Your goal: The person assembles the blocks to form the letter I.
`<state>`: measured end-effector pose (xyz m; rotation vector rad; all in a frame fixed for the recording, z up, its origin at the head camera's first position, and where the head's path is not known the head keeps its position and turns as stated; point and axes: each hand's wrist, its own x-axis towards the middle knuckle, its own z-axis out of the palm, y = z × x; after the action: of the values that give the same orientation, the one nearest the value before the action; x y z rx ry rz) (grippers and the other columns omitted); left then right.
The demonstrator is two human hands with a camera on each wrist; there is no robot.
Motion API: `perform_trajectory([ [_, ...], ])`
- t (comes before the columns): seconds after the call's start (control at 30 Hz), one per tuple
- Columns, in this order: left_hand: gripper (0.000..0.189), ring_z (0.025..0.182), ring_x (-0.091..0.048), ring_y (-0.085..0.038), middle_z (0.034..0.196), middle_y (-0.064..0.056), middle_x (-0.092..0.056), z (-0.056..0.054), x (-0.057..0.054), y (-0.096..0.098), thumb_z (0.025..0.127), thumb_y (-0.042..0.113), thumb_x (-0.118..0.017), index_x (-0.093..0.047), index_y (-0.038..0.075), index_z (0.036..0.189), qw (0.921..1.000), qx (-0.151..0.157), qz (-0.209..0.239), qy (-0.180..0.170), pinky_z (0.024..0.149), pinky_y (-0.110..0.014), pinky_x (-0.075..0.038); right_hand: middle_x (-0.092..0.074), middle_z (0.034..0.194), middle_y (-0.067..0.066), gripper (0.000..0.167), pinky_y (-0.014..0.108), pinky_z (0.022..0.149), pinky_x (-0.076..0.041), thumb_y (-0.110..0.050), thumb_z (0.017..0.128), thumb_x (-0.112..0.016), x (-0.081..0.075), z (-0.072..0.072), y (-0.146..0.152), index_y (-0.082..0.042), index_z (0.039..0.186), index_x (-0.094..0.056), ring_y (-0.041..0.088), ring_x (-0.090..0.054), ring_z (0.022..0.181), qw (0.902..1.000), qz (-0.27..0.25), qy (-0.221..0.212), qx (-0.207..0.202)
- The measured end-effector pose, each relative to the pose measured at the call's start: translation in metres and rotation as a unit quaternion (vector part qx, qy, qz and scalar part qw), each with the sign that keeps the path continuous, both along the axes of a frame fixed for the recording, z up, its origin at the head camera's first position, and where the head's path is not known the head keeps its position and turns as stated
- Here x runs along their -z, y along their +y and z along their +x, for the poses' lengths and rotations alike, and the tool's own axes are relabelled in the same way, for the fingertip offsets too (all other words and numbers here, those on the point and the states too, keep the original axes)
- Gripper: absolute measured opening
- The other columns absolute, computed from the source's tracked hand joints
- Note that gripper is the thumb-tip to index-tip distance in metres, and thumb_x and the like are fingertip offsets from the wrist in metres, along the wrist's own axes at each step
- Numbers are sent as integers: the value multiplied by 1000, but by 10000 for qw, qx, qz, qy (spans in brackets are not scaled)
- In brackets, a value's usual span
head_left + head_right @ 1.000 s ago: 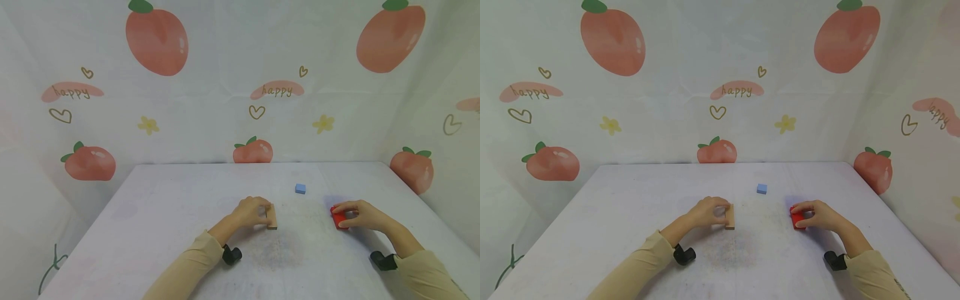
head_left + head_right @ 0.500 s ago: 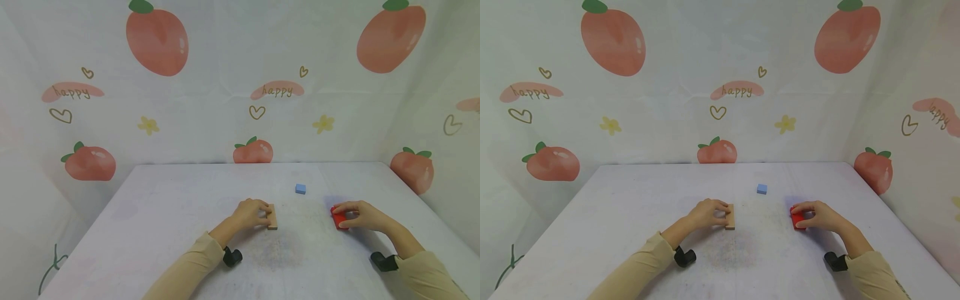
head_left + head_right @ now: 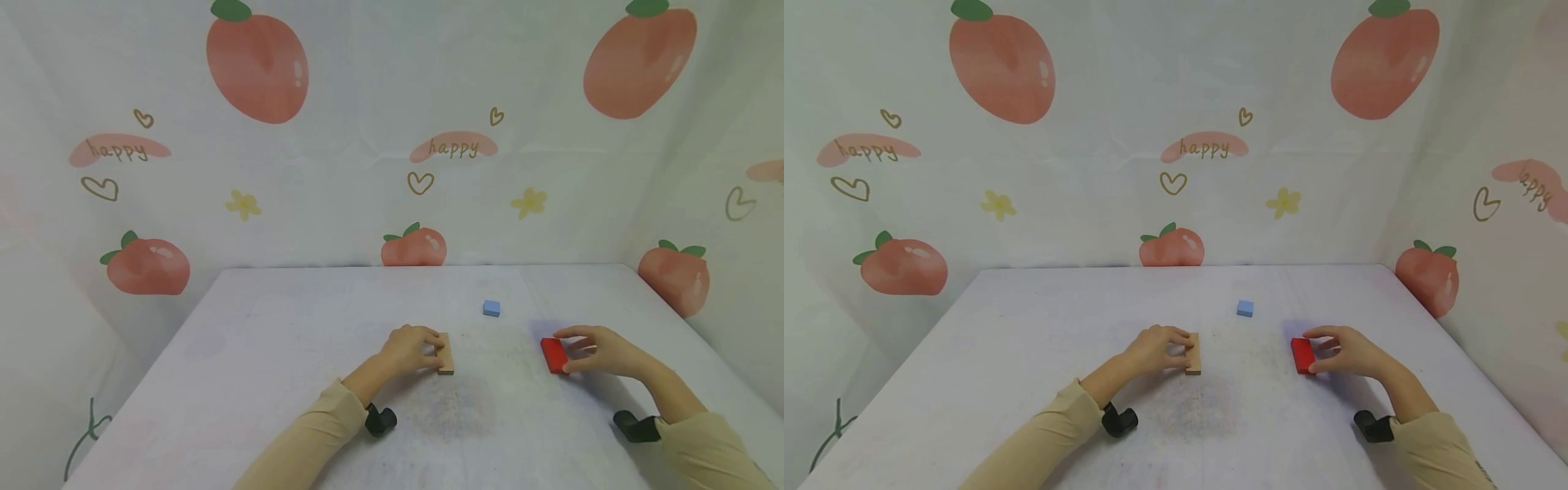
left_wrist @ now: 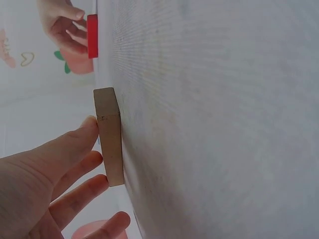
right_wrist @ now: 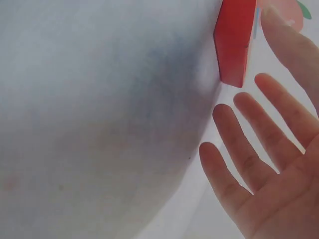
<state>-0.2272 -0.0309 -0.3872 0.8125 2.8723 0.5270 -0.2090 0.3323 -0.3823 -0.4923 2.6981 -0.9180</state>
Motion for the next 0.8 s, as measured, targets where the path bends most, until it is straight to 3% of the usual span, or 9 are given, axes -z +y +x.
perform_trajectory([
  [0.2,37,118,-56,-23,126,4,-62,0,-1,0,81,36,-70,-69,20,114,10000,10,8,-4,93,-41,-45,-53,124,28,61,38,78,-55,-23,76,-76,1,0,2,2,126,-52,35,-58,104,9999,-3,-132,6],
  [0.63,37,118,-56,-23,126,4,-62,-1,0,0,81,36,-70,-69,20,115,10000,26,27,-12,93,-41,-45,-54,122,28,62,44,81,-54,-19,75,-76,2,0,0,6,126,-50,37,-56,104,9998,176,-115,-27],
  [0.8,37,118,-57,-22,125,4,-63,-1,1,0,81,35,-71,-69,19,114,10000,48,40,22,94,-41,-45,-56,120,27,63,40,80,-55,-21,74,-76,3,0,1,5,126,-51,36,-57,104,9997,187,-124,1],
])
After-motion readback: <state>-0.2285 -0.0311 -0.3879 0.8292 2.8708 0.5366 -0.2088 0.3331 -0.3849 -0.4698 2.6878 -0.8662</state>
